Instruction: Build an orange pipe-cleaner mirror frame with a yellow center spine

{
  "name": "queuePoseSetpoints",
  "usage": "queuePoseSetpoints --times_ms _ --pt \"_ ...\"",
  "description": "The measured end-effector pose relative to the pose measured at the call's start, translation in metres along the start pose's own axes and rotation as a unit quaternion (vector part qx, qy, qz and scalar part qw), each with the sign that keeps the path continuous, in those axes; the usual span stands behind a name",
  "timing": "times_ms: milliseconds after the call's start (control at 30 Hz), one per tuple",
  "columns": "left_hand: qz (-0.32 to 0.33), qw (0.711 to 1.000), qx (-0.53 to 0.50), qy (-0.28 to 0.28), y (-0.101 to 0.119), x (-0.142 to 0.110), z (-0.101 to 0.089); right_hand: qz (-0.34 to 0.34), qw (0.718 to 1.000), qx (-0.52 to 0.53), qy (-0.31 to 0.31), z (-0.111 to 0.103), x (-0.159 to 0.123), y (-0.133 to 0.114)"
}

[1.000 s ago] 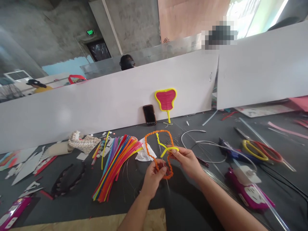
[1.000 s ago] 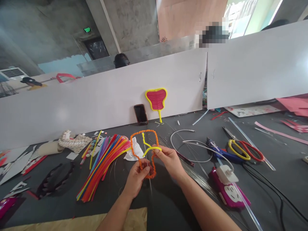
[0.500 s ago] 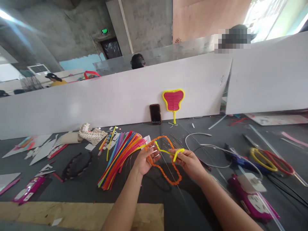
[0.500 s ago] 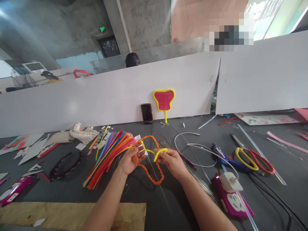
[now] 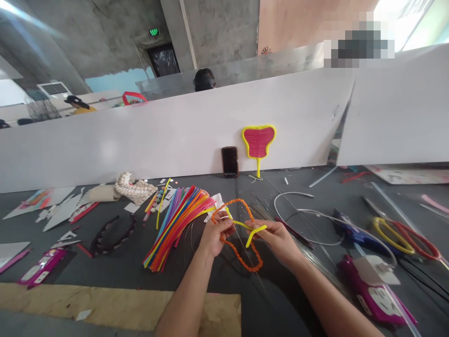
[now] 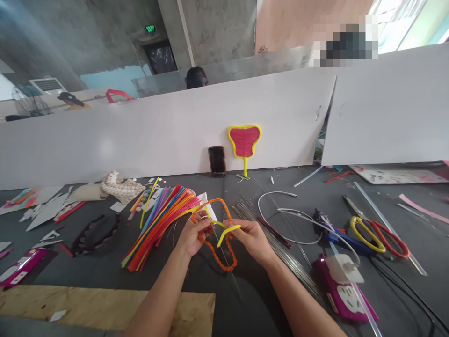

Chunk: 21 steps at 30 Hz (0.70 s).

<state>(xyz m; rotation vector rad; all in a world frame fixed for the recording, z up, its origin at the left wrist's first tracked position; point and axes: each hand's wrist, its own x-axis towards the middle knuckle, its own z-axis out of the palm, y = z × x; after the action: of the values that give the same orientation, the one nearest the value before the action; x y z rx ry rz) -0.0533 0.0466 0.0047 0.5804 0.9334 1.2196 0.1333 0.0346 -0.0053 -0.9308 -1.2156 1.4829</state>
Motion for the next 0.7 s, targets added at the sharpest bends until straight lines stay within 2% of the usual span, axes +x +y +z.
queuePoseSetpoints --times_ms 100,200,367,433,500,600,633,700 --pt "0.006 0.999 0.010 0.032 -0.001 0.000 0.001 -0.071 0.995 -0.066 0.010 -0.003 0.001 -0.004" --pt "-0.004 0.998 0.022 0.063 -0.002 0.001 0.001 -0.148 0.976 -0.148 0.058 -0.006 0.000 -0.007" --pt "-0.019 0.997 0.036 0.063 -0.004 0.002 0.000 -0.160 0.967 -0.157 0.123 -0.004 -0.007 -0.007" --pt "-0.020 0.997 0.041 0.063 -0.004 0.001 0.001 -0.184 0.953 -0.201 0.130 -0.002 -0.008 -0.005" --pt "-0.023 0.996 0.045 0.067 -0.005 0.000 0.003 -0.249 0.916 -0.298 0.103 -0.001 -0.008 -0.004" --pt "-0.029 0.995 0.049 0.076 -0.005 -0.001 0.007 -0.356 0.825 -0.437 0.041 0.002 -0.006 -0.004" --pt "-0.029 0.995 0.050 0.076 -0.005 -0.002 0.008 -0.376 0.799 -0.468 0.029 0.003 -0.006 -0.005" --pt "-0.028 0.996 0.048 0.074 -0.006 -0.003 0.010 -0.385 0.765 -0.515 0.021 0.006 -0.007 -0.006"
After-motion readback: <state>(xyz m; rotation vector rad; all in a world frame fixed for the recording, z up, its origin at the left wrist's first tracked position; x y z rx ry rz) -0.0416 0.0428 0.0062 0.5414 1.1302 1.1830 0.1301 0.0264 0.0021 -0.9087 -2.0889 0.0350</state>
